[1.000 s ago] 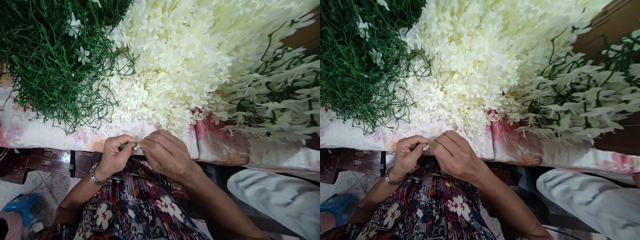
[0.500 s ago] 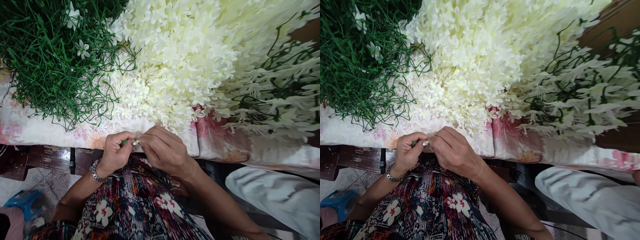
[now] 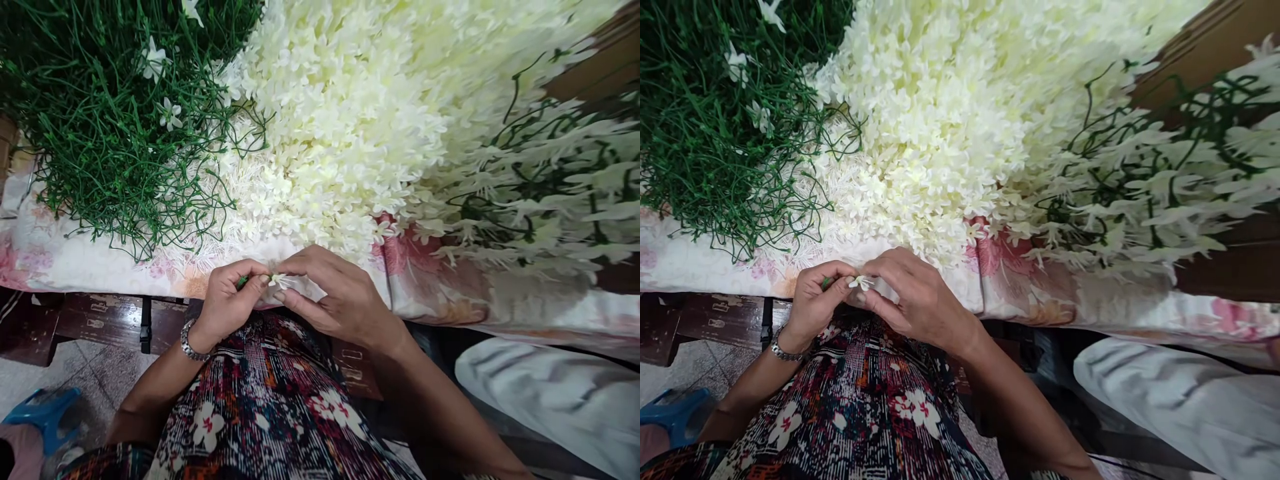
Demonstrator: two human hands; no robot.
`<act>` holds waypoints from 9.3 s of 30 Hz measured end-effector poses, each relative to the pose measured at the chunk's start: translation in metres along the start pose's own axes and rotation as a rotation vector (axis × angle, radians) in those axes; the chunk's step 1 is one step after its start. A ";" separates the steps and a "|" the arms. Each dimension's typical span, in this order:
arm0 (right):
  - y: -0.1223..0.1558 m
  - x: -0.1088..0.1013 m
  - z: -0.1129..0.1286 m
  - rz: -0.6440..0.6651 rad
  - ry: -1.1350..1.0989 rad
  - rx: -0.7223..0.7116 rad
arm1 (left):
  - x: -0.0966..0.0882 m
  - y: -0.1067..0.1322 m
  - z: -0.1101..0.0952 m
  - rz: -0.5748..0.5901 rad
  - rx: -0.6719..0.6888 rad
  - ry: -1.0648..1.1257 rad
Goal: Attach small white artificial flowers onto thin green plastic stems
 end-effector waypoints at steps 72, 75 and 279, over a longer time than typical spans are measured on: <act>0.001 0.001 0.007 -0.102 -0.086 0.098 | -0.004 0.004 0.003 -0.038 0.008 0.021; -0.001 -0.002 0.013 -0.136 -0.059 0.057 | -0.004 0.005 0.004 -0.045 0.007 0.035; 0.003 0.026 0.007 -0.396 0.022 0.161 | 0.009 0.002 0.014 -0.358 -0.040 0.250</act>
Point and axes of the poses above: each hand's wrist, its own y-axis away from the middle knuckle, its own x-axis out of the palm, z = x × y, the point moved 3 cm from there along -y, towards the middle knuckle, and after that the axes turned 3 degrees about -z, right-handed, at the moved point
